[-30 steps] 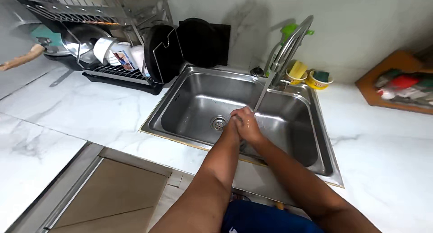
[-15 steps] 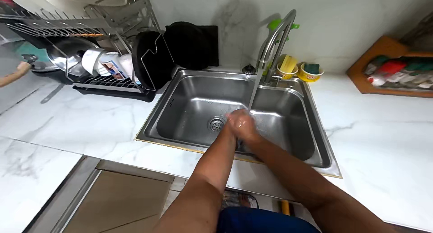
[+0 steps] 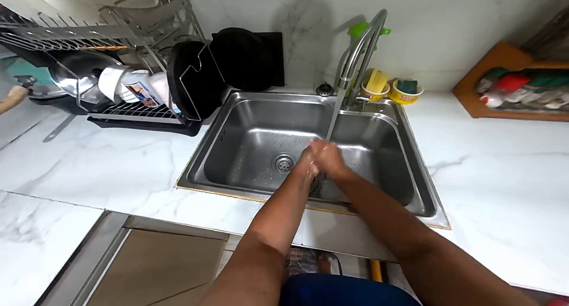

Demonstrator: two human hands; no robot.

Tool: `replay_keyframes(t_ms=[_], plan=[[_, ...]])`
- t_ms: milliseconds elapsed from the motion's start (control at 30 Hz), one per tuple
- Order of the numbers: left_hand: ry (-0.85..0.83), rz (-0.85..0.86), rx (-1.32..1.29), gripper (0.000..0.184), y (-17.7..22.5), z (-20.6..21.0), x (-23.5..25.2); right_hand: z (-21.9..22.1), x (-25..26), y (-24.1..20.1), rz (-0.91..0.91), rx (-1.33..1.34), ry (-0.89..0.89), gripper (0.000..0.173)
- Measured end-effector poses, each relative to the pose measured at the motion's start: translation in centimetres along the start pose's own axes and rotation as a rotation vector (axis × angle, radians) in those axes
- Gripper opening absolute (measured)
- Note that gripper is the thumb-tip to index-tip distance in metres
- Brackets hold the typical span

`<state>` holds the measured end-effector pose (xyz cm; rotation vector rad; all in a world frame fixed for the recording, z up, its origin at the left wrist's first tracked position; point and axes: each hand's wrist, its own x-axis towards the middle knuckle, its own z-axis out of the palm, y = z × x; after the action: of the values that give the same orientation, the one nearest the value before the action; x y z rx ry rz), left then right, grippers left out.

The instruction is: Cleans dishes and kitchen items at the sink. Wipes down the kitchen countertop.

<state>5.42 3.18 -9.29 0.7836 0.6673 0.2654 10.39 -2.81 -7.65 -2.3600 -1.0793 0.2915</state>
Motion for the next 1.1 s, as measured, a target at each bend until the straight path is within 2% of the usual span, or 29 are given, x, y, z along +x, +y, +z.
replay_keyframes(t_ms=[67,100,133,200,267,300,400,467,567,667,733,833,900,1033,1100], plan=[[0.015,-0.055,0.066,0.029,0.1,0.5,0.2,-0.3,2.0,3.2,0.190,0.085,0.090,0.050],[0.026,-0.049,0.149,0.028,0.3,0.8,0.2,-0.3,2.7,4.6,0.270,0.085,0.073,0.052],[0.037,-0.034,0.249,0.029,0.4,0.9,0.2,-0.1,2.9,6.4,0.347,0.099,0.027,0.055],[0.027,0.048,0.504,0.033,0.9,0.1,0.3,0.5,3.0,9.4,0.445,0.147,-0.138,0.049],[-0.064,0.137,0.755,0.028,0.8,-0.6,1.4,-0.1,2.6,10.6,0.420,0.102,-0.329,0.039],[-0.115,0.165,0.849,0.026,0.5,-0.6,2.1,-0.5,2.3,10.8,0.369,0.141,-0.345,0.035],[-0.233,0.298,1.000,0.024,-0.7,-0.4,3.4,-1.0,1.3,9.5,0.222,0.447,-0.214,0.029],[-0.270,0.380,0.962,0.024,-0.9,-0.2,3.7,-0.8,0.9,8.6,0.199,0.584,-0.176,0.036],[-0.242,0.429,0.870,0.030,-0.9,0.1,3.7,-1.0,0.4,7.9,0.170,0.691,-0.124,0.049],[-0.138,0.553,1.057,0.022,0.3,0.9,3.1,-1.9,0.1,7.1,0.119,0.730,-0.123,0.055],[-0.096,0.600,1.312,0.022,1.8,1.6,1.8,-2.5,0.0,6.8,0.101,0.676,-0.147,0.048],[-0.158,0.584,1.606,0.025,3.7,2.6,0.5,-2.9,0.5,7.0,0.112,0.571,-0.121,0.027],[-0.183,0.600,1.578,0.027,4.5,2.9,0.0,-2.8,1.0,7.5,0.084,0.593,-0.126,0.023],[-0.201,0.607,1.332,0.024,6.3,3.6,-1.6,-3.4,1.3,7.9,-0.015,0.625,-0.260,0.031],[-0.200,0.610,1.243,0.023,7.2,3.5,-2.1,-3.2,1.6,8.3,-0.063,0.524,-0.308,0.018]])
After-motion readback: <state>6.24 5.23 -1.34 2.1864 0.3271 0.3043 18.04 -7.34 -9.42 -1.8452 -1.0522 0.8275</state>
